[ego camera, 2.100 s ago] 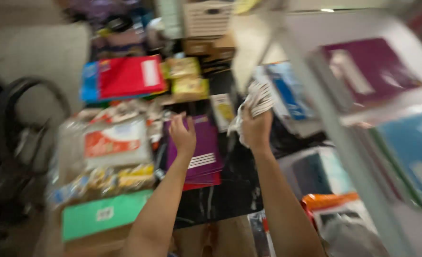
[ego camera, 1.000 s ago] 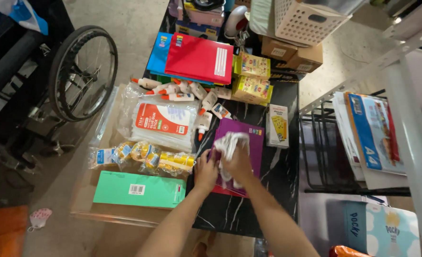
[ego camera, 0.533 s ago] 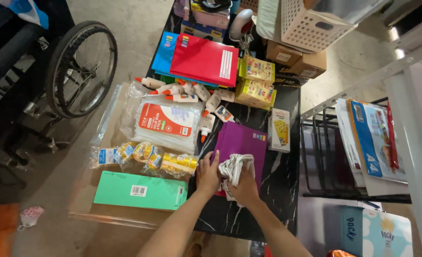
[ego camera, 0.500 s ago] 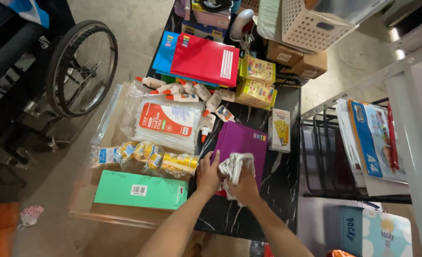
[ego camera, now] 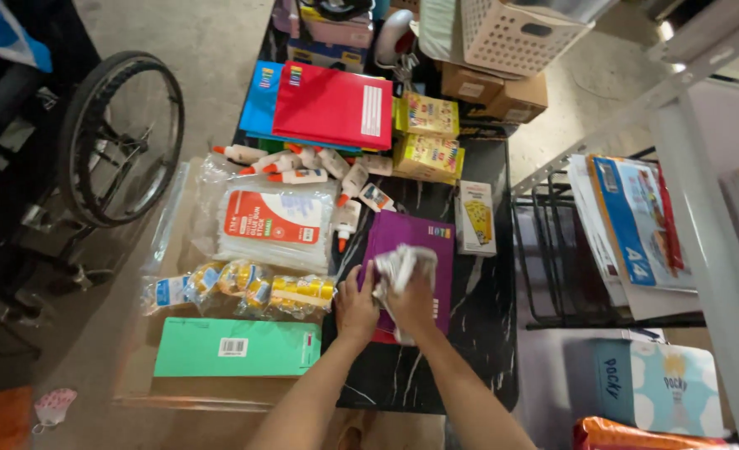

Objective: Wiping down notebook covers with a cloth and organizing them on a workspace.

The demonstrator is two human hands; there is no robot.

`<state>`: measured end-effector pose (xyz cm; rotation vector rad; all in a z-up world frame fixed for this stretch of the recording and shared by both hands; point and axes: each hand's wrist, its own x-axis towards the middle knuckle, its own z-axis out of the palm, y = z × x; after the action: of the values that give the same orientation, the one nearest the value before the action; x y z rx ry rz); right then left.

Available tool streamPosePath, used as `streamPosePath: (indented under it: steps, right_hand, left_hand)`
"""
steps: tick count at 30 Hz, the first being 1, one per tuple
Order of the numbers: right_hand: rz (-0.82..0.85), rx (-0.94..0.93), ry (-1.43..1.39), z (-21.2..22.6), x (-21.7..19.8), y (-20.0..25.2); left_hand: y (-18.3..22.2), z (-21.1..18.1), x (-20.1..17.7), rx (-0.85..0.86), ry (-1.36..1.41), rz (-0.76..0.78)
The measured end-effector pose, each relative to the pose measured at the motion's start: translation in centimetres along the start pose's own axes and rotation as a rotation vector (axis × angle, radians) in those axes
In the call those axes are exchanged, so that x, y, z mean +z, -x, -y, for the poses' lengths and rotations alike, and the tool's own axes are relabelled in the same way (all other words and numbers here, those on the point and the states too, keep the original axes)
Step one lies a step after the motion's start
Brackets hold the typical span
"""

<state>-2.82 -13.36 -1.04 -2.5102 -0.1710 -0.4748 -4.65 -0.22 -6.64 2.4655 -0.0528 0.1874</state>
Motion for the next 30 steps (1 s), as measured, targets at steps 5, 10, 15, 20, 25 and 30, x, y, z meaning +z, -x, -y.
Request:
streamPosePath:
  steps: [5, 10, 15, 20, 25, 30]
  right_hand:
    - [0.063, 0.156, 0.061, -1.6, -3.1, -2.3]
    - [0.077, 0.529, -0.066, -7.7, -1.1, -6.7]
    - [-0.036, 0.160, 0.022, 1.8, -2.2, -3.3]
    - [0.134, 0.055, 0.191, 2.3, -5.0, 2.0]
    - [0.389, 0.581, -0.205, -2.7, -6.2, 3.5]
    - [0.136, 0.114, -0.237, 5.2, -4.3, -0.6]
  left_hand:
    - [-0.1, -0.4, -1.1, 0.072, -0.007, -0.030]
    - [-0.3, -0.3, -0.7, 0.099, -0.011, -0.003]
    - [-0.4, 0.1, -0.3, 0.060, -0.046, 0.072]
    - [-0.1, 0.6, -0.6, 0.055, 0.027, 0.098]
    - [-0.8, -0.1, -1.1, 0.030, 0.035, 0.155]
    - [-0.3, 2.8, 2.5, 0.094, 0.113, 0.076]
